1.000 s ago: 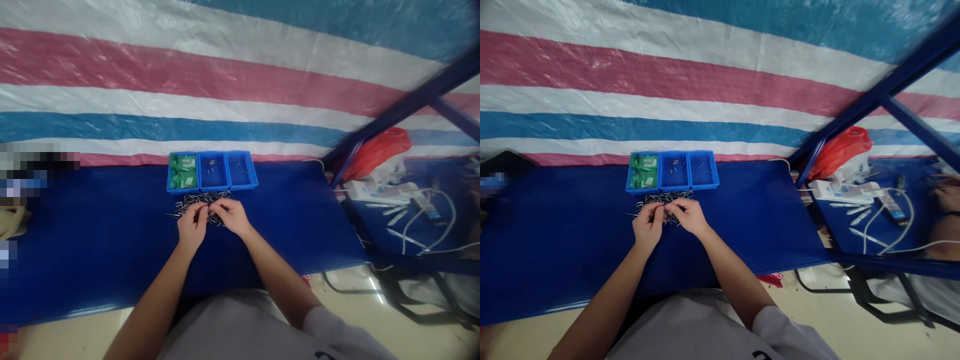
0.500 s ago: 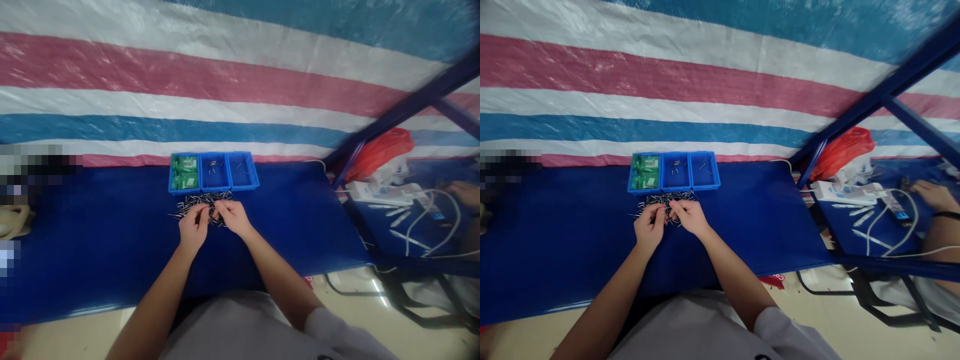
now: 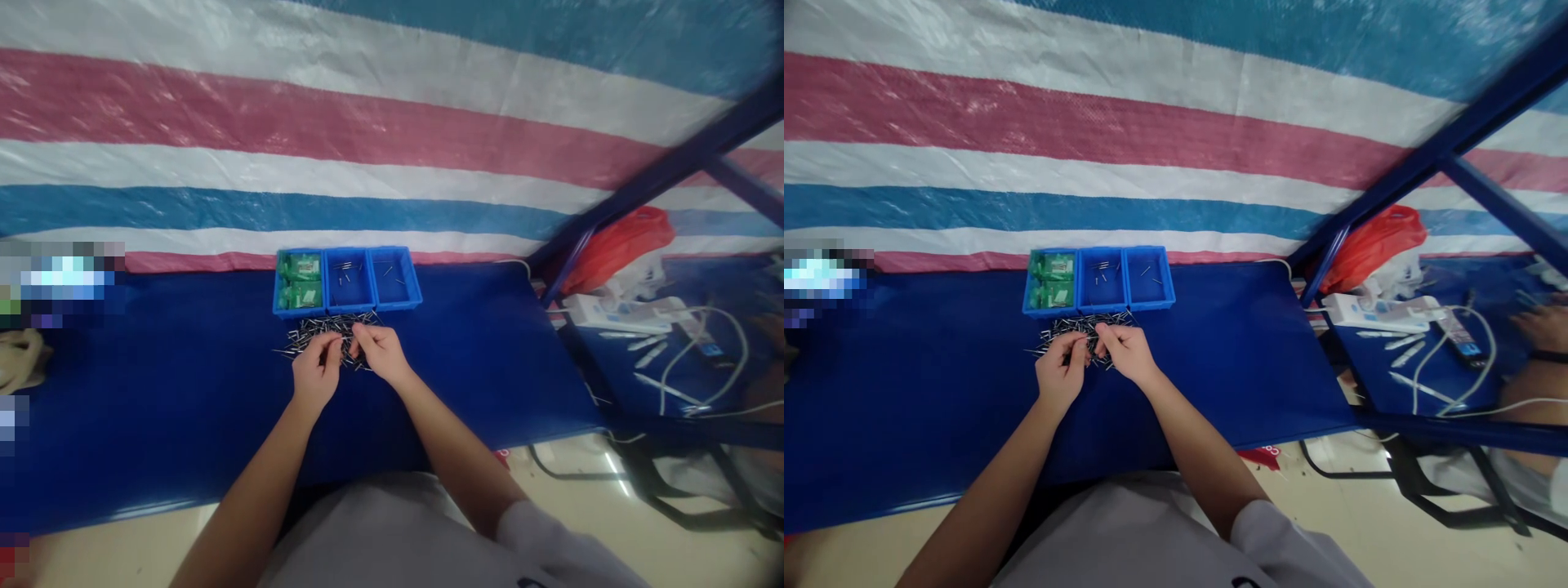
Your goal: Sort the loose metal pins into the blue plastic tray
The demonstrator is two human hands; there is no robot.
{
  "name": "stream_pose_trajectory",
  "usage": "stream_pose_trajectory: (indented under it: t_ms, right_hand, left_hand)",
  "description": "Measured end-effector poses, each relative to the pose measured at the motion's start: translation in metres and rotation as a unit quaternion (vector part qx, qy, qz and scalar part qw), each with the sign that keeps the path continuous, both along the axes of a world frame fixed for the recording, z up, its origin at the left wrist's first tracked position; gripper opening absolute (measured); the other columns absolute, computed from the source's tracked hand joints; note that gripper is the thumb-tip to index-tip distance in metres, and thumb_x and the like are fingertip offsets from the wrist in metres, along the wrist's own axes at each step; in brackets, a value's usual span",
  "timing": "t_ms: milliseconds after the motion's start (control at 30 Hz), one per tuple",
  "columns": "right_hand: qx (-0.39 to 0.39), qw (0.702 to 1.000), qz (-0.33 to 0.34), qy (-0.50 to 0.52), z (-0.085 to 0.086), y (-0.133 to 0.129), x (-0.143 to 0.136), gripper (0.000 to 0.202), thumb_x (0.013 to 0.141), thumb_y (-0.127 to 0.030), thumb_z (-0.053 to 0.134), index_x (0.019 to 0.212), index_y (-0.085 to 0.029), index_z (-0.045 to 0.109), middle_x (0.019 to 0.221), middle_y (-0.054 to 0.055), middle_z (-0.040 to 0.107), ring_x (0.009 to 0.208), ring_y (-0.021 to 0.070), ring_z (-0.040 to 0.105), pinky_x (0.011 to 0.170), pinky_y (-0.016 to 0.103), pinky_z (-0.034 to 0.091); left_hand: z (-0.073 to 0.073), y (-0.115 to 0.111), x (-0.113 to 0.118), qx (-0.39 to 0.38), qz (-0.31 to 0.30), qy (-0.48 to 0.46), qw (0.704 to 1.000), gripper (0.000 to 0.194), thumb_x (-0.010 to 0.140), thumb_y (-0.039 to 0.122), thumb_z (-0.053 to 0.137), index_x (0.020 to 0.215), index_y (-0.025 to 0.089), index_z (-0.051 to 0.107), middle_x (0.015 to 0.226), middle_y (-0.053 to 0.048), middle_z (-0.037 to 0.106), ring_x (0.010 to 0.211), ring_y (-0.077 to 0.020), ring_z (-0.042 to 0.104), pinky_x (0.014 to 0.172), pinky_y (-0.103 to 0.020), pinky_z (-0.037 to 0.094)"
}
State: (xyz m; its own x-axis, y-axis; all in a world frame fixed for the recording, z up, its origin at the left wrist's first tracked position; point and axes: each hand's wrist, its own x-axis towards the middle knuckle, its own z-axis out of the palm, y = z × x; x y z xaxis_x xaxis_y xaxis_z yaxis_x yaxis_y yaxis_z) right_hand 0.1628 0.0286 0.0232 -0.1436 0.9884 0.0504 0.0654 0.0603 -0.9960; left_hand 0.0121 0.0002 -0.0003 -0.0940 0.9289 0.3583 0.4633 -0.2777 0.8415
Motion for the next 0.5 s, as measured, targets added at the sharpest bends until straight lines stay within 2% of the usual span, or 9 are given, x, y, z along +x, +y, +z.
stream_pose_trajectory:
  t_ms: [267,500]
  right_hand:
    - [0.031,0.999,-0.012,-0.025,0.0051,-0.0013,-0.0003,0.048,0.093,-0.055,0.053,0.063,-0.019,0.061,0.060,0.000,0.060,0.058,0.0121,0.057,0.063,0.025,0.047]
    - [0.037,0.999,-0.019,-0.026,0.0029,-0.0012,-0.0009,0.043,0.091,-0.054,0.055,0.068,-0.019,0.059,0.062,-0.001,0.061,0.060,0.0119,0.055,0.062,0.025,0.045]
  left_hand:
    - [0.0047,-0.0007,-0.0008,-0.003,0.032,0.040,0.999,0.019,0.093,0.035,0.055,0.086,0.021,0.065,0.061,0.004,0.065,0.057,-0.0102,0.063,0.062,-0.021,0.048]
    - [0.0070,-0.0010,-0.0004,-0.018,0.039,0.054,0.998,0.021,0.093,0.035,0.053,0.087,0.020,0.065,0.062,0.003,0.066,0.058,-0.0095,0.063,0.064,-0.019,0.046]
